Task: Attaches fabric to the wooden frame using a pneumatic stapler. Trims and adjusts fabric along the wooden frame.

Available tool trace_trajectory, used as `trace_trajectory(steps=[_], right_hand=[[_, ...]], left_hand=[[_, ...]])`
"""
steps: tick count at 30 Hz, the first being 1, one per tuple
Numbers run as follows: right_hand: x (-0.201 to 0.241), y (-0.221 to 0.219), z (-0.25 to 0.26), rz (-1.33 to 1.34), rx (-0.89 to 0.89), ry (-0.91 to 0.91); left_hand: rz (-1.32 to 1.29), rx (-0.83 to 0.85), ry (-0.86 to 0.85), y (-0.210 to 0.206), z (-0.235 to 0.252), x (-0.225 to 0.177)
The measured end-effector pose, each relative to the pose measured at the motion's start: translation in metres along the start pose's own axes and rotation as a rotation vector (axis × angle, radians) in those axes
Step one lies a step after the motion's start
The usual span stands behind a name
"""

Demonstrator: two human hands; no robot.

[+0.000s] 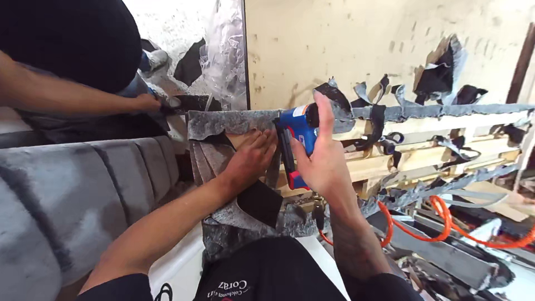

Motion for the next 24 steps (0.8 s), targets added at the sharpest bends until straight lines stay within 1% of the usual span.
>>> trace_trajectory(steps=[6,10,13,16,18,20,23,24], right_hand=[[0.023,-0.008,-0.002,-0.092,0.011,0.091],[0.043,-0.013,0.001,-0.149,0.058,0.161],[0.058,-0.014,0.002,-0.143,0.066,0.225],[0.063,-0.022,0.005,-0.136,0.15,0.254],[0.056,-0.01,0.004,-0.097,0.156,0.246],[0.042,0.016,-0.002,-0.086,0.068,0.262],[-0.001,0.059,-0.004,-0.259,-0.125,0.265],[-0.021,0.069,0.0,-0.323,-0.152,0.268]], left_hand=[[0.053,0.136,0.015,-0.005,-0.015,-0.006],[0.049,0.258,0.029,-0.007,-0.016,-0.009],[0.033,0.242,0.02,-0.006,-0.018,-0.007],[0.007,0.23,0.023,-0.006,-0.021,-0.009],[0.034,0.205,0.019,-0.005,-0.021,-0.009],[0.041,0.156,-0.001,-0.005,-0.022,-0.007],[0.03,0.091,-0.009,-0.004,-0.023,-0.01],[0.02,0.069,0.001,-0.003,-0.02,-0.011]])
Point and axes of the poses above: each hand's wrist, its own z-axis towards the middle knuckle, its own y-axis out of the back of the hand, x = y × z, the point moved 8 cm from there along z, towards the middle knuckle, and after that the axes turned 7 degrees about z, right-handed, at the moved point
